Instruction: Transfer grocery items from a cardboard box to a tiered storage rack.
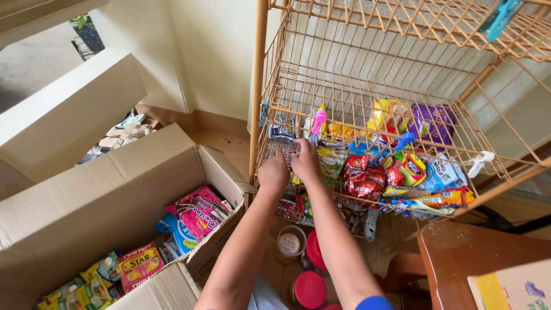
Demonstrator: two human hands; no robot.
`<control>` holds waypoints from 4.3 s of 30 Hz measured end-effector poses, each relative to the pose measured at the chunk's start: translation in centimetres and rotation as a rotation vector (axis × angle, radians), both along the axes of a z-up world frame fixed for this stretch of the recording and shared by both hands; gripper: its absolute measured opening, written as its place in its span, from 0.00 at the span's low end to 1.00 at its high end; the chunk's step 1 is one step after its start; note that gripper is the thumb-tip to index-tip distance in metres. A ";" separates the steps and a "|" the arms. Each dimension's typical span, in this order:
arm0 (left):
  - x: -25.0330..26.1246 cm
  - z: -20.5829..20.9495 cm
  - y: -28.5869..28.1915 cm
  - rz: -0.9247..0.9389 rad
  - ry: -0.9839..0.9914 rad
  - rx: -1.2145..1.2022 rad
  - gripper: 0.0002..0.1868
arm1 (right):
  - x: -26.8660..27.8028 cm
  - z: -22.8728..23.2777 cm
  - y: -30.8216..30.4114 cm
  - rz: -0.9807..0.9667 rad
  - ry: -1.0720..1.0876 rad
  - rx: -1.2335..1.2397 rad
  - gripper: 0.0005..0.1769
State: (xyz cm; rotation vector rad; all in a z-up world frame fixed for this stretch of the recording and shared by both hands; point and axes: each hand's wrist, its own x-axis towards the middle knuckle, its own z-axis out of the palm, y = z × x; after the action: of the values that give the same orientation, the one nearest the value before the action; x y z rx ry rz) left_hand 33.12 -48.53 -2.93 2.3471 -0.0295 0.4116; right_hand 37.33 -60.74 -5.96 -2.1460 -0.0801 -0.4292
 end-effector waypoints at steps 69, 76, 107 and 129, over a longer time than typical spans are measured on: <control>-17.2 3.4 15.4 -0.446 -0.097 -1.458 0.20 | -27.3 10.0 14.7 0.285 -0.646 -0.068 0.34; -22.0 5.8 20.0 -0.310 -0.067 -1.429 0.19 | -28.6 10.0 17.4 0.305 -0.623 0.190 0.17; -24.2 0.8 51.4 0.372 0.624 0.012 0.36 | -12.9 5.9 40.5 1.351 0.283 -0.569 0.12; -21.0 -9.9 52.0 0.366 1.223 0.404 0.17 | -11.2 -8.5 43.6 1.270 0.685 -0.406 0.14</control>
State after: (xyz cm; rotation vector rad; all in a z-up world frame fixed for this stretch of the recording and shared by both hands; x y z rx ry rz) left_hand 12.11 3.49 -12.84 2.6027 0.9643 -0.9836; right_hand 26.14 -17.12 -14.50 -2.0259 -1.1132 1.1069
